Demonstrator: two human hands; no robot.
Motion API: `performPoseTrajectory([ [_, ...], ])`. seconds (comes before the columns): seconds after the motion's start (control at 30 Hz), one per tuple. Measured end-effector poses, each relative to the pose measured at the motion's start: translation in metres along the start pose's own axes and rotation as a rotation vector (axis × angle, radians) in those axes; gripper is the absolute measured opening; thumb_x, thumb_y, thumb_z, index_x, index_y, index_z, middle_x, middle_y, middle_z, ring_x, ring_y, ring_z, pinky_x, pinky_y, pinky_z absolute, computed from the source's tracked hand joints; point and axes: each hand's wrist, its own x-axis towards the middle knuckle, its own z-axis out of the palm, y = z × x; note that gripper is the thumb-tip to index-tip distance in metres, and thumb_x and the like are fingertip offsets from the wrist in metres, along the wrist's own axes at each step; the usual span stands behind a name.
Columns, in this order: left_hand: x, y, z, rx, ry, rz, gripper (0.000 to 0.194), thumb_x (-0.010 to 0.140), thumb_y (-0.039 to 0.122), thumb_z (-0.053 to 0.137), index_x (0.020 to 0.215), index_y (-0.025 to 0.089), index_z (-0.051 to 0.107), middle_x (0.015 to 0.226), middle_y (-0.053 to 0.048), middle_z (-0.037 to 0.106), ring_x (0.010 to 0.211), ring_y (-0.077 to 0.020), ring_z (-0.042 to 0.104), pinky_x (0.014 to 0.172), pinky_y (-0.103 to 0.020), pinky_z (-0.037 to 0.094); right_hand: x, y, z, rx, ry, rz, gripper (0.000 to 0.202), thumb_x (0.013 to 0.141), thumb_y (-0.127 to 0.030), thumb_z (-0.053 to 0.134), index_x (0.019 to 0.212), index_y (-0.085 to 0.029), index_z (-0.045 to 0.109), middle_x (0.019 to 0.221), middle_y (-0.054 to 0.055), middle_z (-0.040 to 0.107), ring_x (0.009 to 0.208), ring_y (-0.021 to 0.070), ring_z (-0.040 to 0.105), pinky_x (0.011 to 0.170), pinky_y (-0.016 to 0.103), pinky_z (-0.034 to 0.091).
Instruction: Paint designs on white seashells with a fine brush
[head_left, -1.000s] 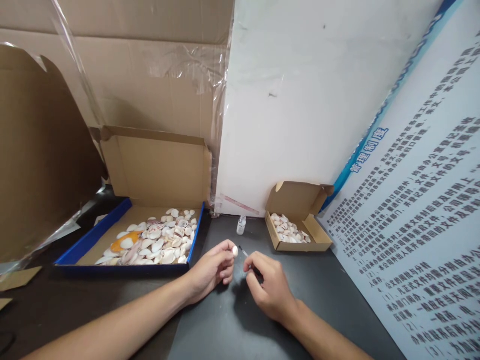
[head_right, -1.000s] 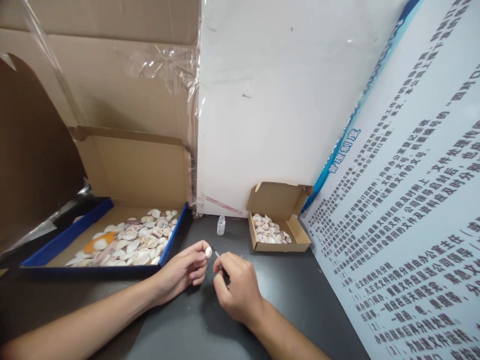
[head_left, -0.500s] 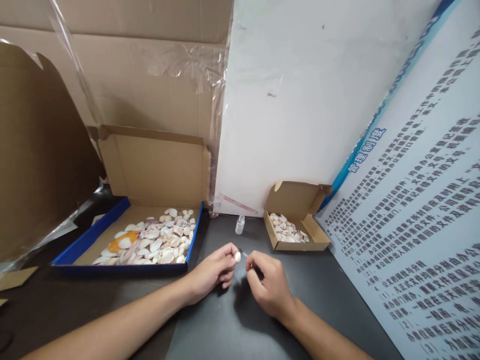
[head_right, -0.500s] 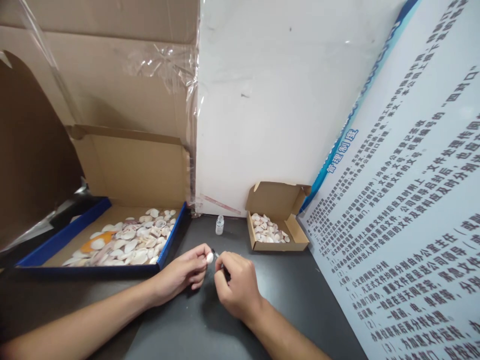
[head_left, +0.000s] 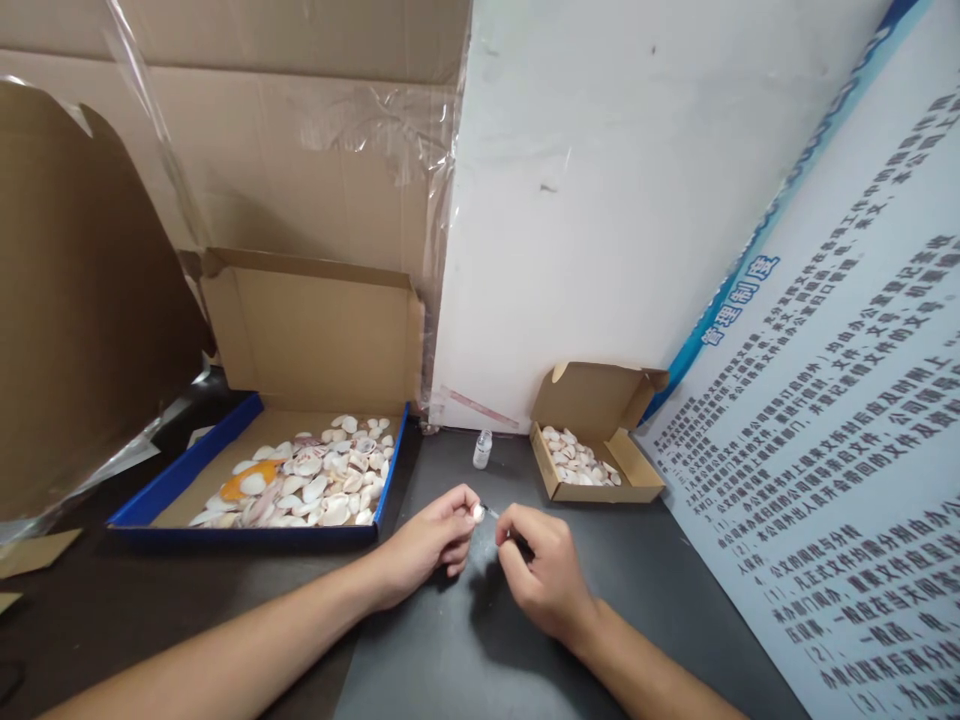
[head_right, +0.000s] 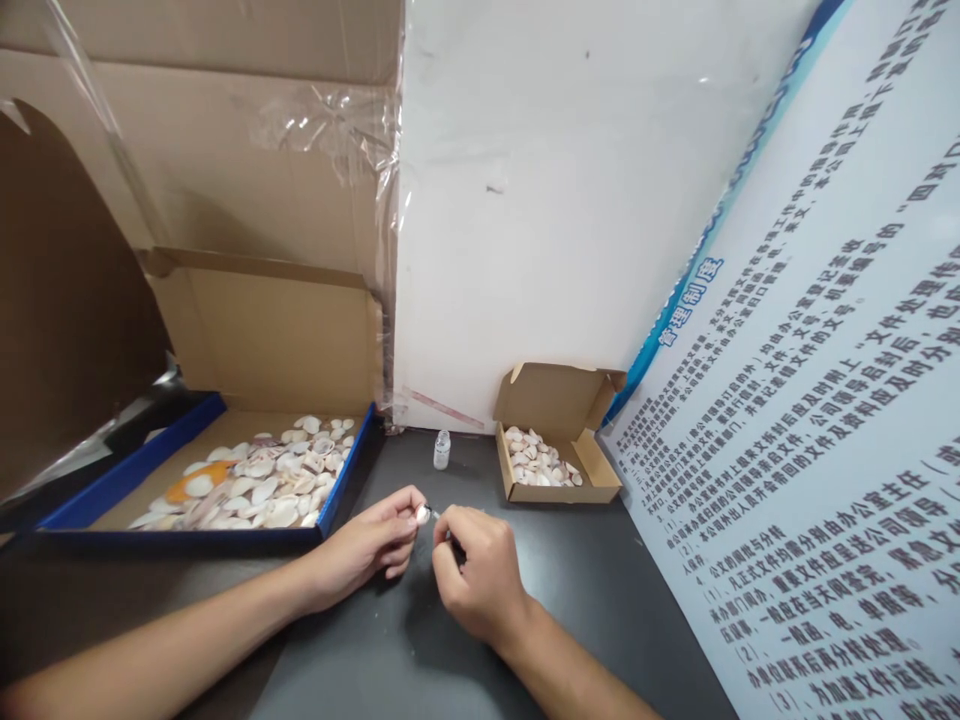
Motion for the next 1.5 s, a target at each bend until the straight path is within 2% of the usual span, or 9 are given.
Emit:
performPoseTrajectory([
  [0.33,-0.0009,0.0001,0.0003,0.013,-0.009,0.018,0.024,0.083,0.037,0.064,0.085,0.021,0.046,0.058,0.011,0.032,0.047,-0.0063,0.022,0.048,-0.021,0.027,0.0013,-0.0001,-0.0017,-0.006,-0.006,-0.035,0.015,0.075,-0.011,0.043,0.065,-0.020,0.049,0.056,-0.003,0.050,0.051,0.0116,0.046,0.054,0.024,0.033],
  [0.43,-0.0005,-0.0003,-0.0003,0.020,-0.013,0.014,0.023,0.084,0.037,0.062,0.085,0.021,0.046,0.057,0.011,0.031,0.046,-0.0065,0.021,0.047,-0.021,0.027,0.0019,0.0001,-0.0021,-0.004,0.028,0.009,0.016,0.076,-0.010,0.042,0.064,-0.020,0.049,0.054,-0.003,0.048,0.049,0.0111,0.045,0.053,0.023,0.032],
  [0.57,-0.0007,-0.0001,-0.0012,0.002,-0.014,0.004,0.020,0.081,0.032,0.062,0.083,0.021,0.045,0.057,0.010,0.032,0.046,-0.0066,0.022,0.046,-0.021,0.025,0.0027,0.0005,-0.0042,0.021,0.015,-0.068,0.016,0.075,-0.010,0.043,0.064,-0.020,0.048,0.054,-0.004,0.047,0.049,0.0106,0.043,0.053,0.023,0.032],
  [0.7,-0.0015,0.0010,-0.0011,-0.017,0.004,-0.006,0.014,0.078,0.025,0.058,0.081,0.021,0.045,0.055,0.010,0.030,0.046,-0.0071,0.023,0.047,-0.021,0.025,0.0016,0.0012,-0.0052,0.021,0.055,-0.033,0.017,0.076,-0.010,0.042,0.064,-0.020,0.047,0.054,-0.004,0.045,0.048,0.0104,0.043,0.052,0.023,0.032],
  [0.83,-0.0017,0.0020,-0.0002,-0.017,0.014,-0.012,0.013,0.077,0.025,0.057,0.080,0.021,0.045,0.055,0.010,0.030,0.046,-0.0071,0.022,0.047,-0.022,0.024,0.0004,0.0016,-0.0044,0.030,-0.001,-0.066,0.016,0.076,-0.011,0.043,0.064,-0.020,0.048,0.054,-0.003,0.047,0.048,0.0107,0.043,0.053,0.023,0.032],
  [0.93,-0.0016,0.0024,0.0004,-0.002,0.011,-0.019,0.013,0.077,0.025,0.056,0.080,0.021,0.044,0.054,0.010,0.028,0.046,-0.0073,0.021,0.047,-0.022,0.025,0.0010,0.0023,-0.0044,0.024,0.039,0.019,0.016,0.077,-0.011,0.043,0.065,-0.020,0.049,0.054,-0.004,0.048,0.048,0.0103,0.044,0.052,0.022,0.033],
  [1.3,-0.0021,0.0021,0.0007,0.009,0.014,-0.006,0.015,0.077,0.027,0.057,0.081,0.021,0.044,0.054,0.010,0.031,0.046,-0.0071,0.022,0.047,-0.021,0.025,-0.0018,-0.0019,-0.0007,0.066,-0.005,-0.077,0.016,0.076,-0.010,0.043,0.065,-0.019,0.049,0.055,-0.004,0.048,0.050,0.0102,0.044,0.054,0.023,0.033],
  [1.4,-0.0026,0.0027,0.0015,0.014,0.014,-0.005,0.016,0.079,0.028,0.057,0.080,0.021,0.043,0.053,0.011,0.029,0.046,-0.0071,0.022,0.046,-0.021,0.025,-0.0016,-0.0016,-0.0013,0.055,0.034,-0.011,0.016,0.077,-0.009,0.043,0.066,-0.019,0.049,0.054,-0.004,0.047,0.049,0.0096,0.043,0.053,0.022,0.032],
  [1.5,-0.0029,0.0032,0.0018,0.004,0.016,-0.006,0.016,0.077,0.028,0.057,0.081,0.021,0.043,0.054,0.011,0.030,0.046,-0.0068,0.022,0.046,-0.021,0.025,-0.0017,-0.0018,-0.0012,0.058,0.013,-0.042,0.016,0.076,-0.009,0.043,0.065,-0.019,0.049,0.055,-0.004,0.048,0.050,0.0096,0.044,0.054,0.022,0.033],
])
